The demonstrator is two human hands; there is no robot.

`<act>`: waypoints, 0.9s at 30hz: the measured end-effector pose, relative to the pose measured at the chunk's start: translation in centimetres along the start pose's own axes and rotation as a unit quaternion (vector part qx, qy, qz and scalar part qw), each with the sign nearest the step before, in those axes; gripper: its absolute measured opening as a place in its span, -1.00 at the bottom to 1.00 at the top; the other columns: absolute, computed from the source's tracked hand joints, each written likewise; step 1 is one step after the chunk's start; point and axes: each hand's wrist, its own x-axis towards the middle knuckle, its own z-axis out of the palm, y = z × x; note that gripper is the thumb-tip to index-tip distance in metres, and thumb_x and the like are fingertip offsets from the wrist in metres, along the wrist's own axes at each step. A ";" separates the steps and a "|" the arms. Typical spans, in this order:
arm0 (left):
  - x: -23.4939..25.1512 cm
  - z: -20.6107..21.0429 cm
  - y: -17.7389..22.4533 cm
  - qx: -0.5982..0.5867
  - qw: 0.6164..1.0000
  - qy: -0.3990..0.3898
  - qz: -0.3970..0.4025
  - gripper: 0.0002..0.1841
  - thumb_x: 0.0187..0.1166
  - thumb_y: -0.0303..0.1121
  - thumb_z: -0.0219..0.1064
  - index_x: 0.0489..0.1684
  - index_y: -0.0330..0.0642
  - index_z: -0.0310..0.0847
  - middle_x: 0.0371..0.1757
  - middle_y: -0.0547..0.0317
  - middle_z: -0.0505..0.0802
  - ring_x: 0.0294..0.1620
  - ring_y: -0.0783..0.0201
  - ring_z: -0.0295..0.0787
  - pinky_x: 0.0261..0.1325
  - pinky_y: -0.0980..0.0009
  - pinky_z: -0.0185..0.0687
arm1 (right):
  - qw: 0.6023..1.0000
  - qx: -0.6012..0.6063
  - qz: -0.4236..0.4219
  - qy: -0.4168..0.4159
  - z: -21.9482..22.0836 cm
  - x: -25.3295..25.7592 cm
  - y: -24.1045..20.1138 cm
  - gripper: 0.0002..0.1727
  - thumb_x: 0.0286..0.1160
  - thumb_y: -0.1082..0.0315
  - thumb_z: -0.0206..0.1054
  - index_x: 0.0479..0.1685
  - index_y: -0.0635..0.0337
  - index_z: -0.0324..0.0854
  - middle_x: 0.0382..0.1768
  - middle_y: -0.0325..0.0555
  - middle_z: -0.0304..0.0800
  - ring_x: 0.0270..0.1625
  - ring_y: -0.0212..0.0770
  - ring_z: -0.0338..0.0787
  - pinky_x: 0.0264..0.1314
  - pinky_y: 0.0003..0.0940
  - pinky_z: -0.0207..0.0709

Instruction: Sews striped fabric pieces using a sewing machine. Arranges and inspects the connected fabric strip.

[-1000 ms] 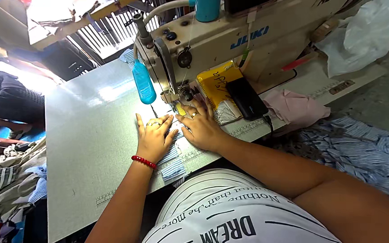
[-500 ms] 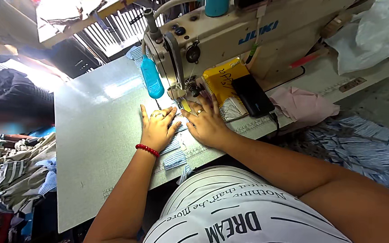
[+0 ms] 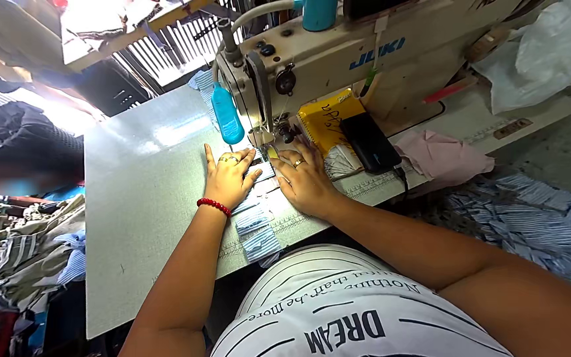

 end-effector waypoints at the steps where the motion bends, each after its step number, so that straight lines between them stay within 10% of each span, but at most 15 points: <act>1: 0.0 -0.1 0.1 0.004 1.000 0.000 -0.003 -0.34 0.80 0.18 -0.17 0.69 0.07 0.49 0.66 0.19 0.62 0.73 0.01 0.43 0.71 -0.56 -0.54 | 1.000 0.005 -0.006 0.007 0.0 -0.1 0.0 -0.48 0.66 0.15 0.04 0.56 -0.10 0.61 0.60 0.03 0.56 0.83 0.29 0.16 0.79 0.46 -0.16; 8: -3.1 -0.2 3.4 -0.130 0.987 0.078 0.044 -0.62 0.68 -0.28 0.21 0.31 -0.26 0.76 0.41 -0.05 0.79 0.55 -0.01 0.63 0.78 -0.09 0.18 | 0.998 -0.002 -0.065 0.001 -0.2 -0.3 0.1 -0.57 0.62 0.07 0.10 0.17 -0.12 0.88 0.57 -0.04 0.62 0.83 0.24 0.19 0.79 0.53 -0.30; 27: -2.1 0.4 2.2 -0.063 0.996 0.048 0.039 -0.47 0.78 0.02 0.00 0.45 -0.03 0.72 0.41 0.08 0.80 0.55 0.02 0.63 0.78 -0.46 -0.39 | 0.996 -0.030 -0.007 -0.086 -0.4 0.4 -0.4 -0.44 0.69 0.01 0.04 0.63 -0.17 0.57 0.74 -0.03 0.39 0.91 0.22 -0.03 0.78 0.56 -0.47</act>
